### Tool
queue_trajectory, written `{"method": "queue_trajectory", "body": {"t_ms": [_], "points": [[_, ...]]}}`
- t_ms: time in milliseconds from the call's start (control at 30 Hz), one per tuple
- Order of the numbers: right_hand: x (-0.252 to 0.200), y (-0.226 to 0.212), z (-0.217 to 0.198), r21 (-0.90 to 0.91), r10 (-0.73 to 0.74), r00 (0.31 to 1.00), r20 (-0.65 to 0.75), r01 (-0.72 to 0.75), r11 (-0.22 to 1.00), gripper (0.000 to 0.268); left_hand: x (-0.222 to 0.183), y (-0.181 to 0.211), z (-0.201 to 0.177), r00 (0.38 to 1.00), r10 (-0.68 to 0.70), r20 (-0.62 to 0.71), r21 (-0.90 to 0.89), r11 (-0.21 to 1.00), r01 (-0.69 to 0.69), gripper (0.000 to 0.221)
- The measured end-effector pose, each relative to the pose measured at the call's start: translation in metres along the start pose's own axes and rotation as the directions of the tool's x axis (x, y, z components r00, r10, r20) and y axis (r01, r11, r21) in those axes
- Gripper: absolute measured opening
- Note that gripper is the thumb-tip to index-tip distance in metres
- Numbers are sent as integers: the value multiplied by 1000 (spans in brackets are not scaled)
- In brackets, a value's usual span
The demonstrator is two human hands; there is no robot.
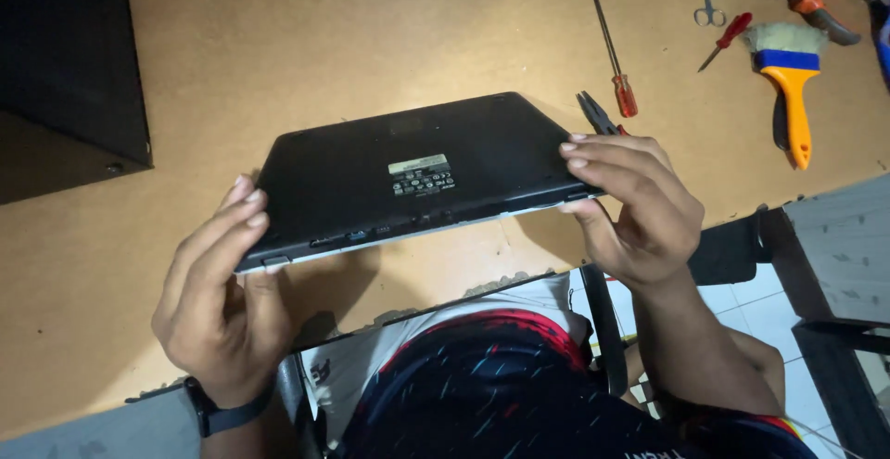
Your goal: Disassembling a laptop to inspect and repair internal components including the motherboard and battery connectors.
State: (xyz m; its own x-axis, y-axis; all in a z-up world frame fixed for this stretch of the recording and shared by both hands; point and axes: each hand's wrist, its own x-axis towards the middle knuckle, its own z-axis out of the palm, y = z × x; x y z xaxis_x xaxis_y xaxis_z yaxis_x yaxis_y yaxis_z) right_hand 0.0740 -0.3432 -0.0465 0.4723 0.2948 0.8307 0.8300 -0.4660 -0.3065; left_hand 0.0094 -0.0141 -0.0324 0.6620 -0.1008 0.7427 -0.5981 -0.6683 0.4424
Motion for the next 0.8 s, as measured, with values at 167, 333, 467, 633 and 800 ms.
{"method": "queue_trajectory", "body": {"t_ms": [167,333,467,633,800], "points": [[-1,2,-2,41,-2,999,42,0,999,22,3,1,1,1000,-26,-12,19,999,27,30],[-31,2,-9,25,69,978,195,-75,997,26,-30,-4,-12,963,-101,251,107,991,76,35],[-50,-6,-12,-70,177,917,358,-163,984,25,-57,-8,-9,874,-181,450,49,983,178,46],[-71,2,-9,-125,143,900,412,-100,987,32,-62,-4,-10,823,-204,530,114,979,169,52],[-79,0,-7,-154,168,904,393,-115,981,37,-67,-9,-14,768,-199,609,133,980,148,67]]}}
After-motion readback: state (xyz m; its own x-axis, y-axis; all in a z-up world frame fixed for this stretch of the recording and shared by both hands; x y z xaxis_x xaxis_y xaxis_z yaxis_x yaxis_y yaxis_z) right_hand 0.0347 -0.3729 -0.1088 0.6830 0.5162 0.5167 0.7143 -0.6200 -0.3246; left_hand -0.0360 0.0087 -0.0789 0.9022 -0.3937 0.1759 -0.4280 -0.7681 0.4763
